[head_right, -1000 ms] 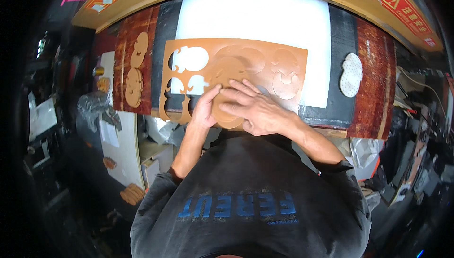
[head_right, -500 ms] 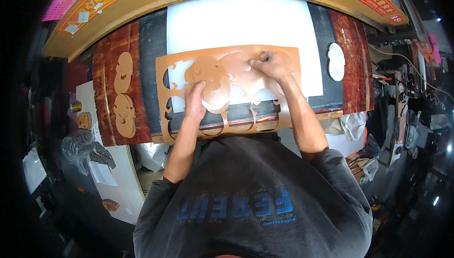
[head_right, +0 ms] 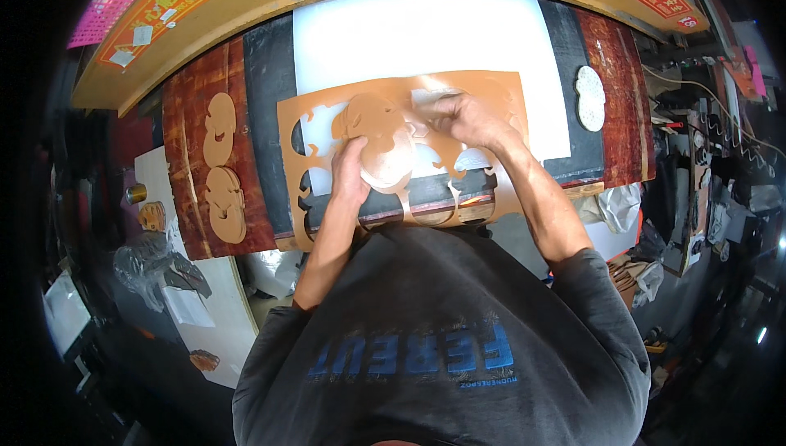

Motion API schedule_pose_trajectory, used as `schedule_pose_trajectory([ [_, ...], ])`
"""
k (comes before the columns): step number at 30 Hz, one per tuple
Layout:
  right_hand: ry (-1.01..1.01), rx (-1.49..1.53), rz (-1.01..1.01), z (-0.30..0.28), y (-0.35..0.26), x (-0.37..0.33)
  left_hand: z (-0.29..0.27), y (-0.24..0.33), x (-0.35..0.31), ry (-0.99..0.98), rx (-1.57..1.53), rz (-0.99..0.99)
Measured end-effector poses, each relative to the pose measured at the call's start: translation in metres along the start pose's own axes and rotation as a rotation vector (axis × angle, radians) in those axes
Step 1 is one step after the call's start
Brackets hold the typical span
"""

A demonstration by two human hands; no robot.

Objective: The person repeatedly rubs small white pads against a brown sheet on a workbench, then removes and stacks brown cutouts. They place a new brown sheet on the bench and continue rubbing with the pads.

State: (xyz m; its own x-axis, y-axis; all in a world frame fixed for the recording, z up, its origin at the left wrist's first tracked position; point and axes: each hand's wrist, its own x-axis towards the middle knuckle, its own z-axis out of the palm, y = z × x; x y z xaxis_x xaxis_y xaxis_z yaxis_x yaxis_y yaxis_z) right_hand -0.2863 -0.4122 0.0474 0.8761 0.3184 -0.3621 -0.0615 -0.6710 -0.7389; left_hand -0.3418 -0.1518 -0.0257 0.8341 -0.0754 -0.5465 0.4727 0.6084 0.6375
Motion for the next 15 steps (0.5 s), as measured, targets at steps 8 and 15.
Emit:
schedule_pose_trajectory([
  [8, -0.084, 0.347, 0.316, -0.019, 0.005, 0.033, 0.019, 0.08, 0.071, -0.168, -0.129, 0.018],
  [15, -0.265, -0.486, -0.092, 0.003, -0.02, 0.049, 0.032, 0.061, 0.101, 0.144, 0.242, 0.348],
])
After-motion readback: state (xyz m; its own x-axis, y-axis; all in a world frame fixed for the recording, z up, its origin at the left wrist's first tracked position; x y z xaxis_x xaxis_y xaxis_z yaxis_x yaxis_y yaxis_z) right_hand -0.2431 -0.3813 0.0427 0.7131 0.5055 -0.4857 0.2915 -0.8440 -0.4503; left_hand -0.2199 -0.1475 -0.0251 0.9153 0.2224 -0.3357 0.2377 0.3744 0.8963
